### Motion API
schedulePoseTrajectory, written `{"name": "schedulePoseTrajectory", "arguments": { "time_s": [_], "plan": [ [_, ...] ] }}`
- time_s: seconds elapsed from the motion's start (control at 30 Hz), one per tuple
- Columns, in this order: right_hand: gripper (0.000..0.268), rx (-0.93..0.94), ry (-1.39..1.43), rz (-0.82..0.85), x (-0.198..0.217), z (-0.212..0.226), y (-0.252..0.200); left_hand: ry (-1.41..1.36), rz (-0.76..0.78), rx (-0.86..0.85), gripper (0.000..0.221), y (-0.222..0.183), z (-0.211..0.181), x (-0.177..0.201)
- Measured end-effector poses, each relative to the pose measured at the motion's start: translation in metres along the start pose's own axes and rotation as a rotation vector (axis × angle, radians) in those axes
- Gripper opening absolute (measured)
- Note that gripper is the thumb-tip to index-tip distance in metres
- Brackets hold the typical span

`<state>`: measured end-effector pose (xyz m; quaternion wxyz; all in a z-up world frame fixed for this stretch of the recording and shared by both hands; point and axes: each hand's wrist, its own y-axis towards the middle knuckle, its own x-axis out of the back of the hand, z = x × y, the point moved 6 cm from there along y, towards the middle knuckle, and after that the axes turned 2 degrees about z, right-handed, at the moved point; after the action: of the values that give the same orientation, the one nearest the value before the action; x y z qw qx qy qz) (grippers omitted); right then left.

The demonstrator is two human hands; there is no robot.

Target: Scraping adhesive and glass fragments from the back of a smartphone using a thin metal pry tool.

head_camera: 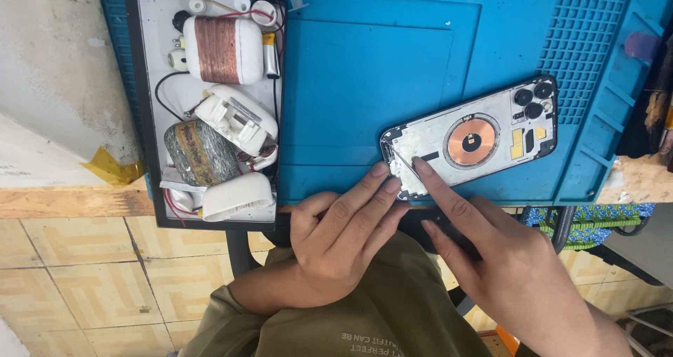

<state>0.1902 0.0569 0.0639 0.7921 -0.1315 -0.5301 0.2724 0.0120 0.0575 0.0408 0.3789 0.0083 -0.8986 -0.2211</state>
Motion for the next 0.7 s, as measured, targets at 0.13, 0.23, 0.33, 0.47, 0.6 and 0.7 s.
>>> {"name": "schedulePoseTrajectory", "arguments": {
  "time_s": [0.13,0.23,0.33,0.47,0.6,0.7],
  "plan": [
    [0.076,-0.014,0.008,0.015,-0.0005,-0.0006,-0.0002,0.003,-0.009,-0.005,0.02,-0.0001,0.0001,0.0001],
    [0.075,-0.004,0.0,-0.002,-0.0004,0.0,-0.0003,0.011,-0.003,-0.017,0.02,-0.0018,0.0004,-0.0006],
    [0.074,0.02,-0.004,-0.016,0.0015,0.0014,-0.0002,0.015,0.004,-0.019,0.021,-0.0026,0.0004,-0.0008],
    [0.074,0.018,-0.02,-0.014,0.0013,0.0009,-0.0007,0.006,-0.007,-0.019,0.02,-0.0008,0.0002,-0.0002],
    [0.077,0.012,-0.017,0.027,0.001,-0.0014,0.0001,0.021,-0.01,-0.026,0.02,-0.0029,0.0006,-0.0014],
    [0.078,0.025,-0.035,0.032,0.0009,-0.002,0.0002,0.023,-0.019,-0.03,0.02,-0.0033,0.0004,-0.0008]
  ]
}}
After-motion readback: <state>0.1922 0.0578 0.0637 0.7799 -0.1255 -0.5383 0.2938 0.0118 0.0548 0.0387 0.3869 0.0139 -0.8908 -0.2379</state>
